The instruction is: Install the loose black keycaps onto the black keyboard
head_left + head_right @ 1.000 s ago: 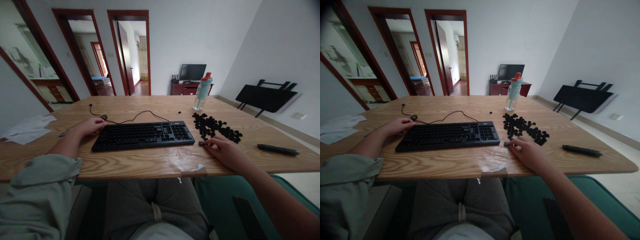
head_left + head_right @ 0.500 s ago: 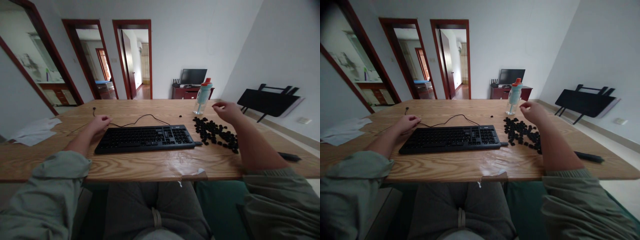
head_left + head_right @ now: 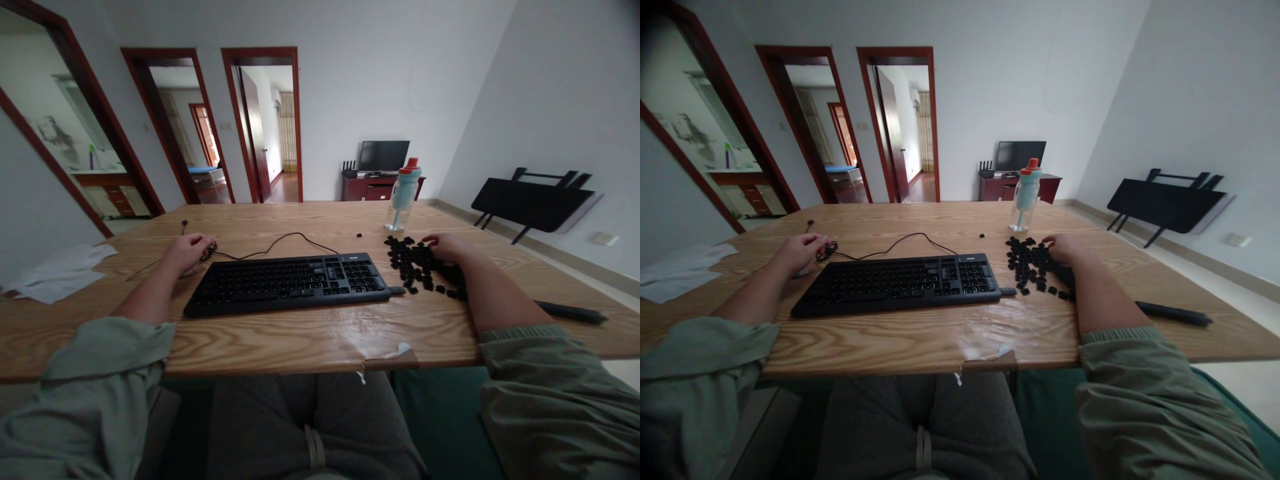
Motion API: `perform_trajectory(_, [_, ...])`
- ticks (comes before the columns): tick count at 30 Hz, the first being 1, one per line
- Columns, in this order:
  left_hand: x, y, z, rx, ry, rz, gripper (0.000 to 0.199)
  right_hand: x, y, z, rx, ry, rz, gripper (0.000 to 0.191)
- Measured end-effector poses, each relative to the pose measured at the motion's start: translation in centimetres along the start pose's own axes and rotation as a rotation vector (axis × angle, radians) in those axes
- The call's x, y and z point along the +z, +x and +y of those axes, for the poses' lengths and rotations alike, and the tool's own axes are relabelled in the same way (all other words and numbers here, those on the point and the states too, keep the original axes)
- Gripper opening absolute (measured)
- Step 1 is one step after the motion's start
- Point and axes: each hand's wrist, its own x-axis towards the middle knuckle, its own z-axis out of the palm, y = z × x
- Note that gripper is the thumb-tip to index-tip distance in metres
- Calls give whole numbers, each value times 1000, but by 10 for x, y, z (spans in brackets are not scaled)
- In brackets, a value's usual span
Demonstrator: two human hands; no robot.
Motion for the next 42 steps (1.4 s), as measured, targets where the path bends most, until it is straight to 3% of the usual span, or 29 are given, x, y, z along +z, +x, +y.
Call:
perform_trajectory(8, [6,3,-2,34,-7,-66,40,-9,-25,-28,58,-31,-58,23])
perform_trajectory(18, [5,-4,9,8,3,-70,37,-11,-21,-26,141,6,-105,26])
perform_trajectory(21, [5,-2,6,19,-11,-81,38,-17,-26,-32,92,-9,1,20])
perform_trajectory(25, [4,-4,12,40,-46,-46,42,-22,-49,-65,-203,104,300,16])
perform_trajectory(28, [10,-17,43,172,-118,13,40,-17,-78,-112,-503,248,407,20])
perform_trajectory(30, [21,-33,77,316,-213,2,36,-9,-99,-147,-660,327,373,21])
perform_trajectory(34, [55,-70,146,540,-380,-245,36,5,-131,-198,-850,520,264,23])
perform_trajectory(37, [79,-88,177,640,-453,-267,38,9,-142,-213,-922,564,253,21])
perform_trajectory(42, [97,-94,194,670,-499,-193,35,13,-139,-206,-923,526,256,22])
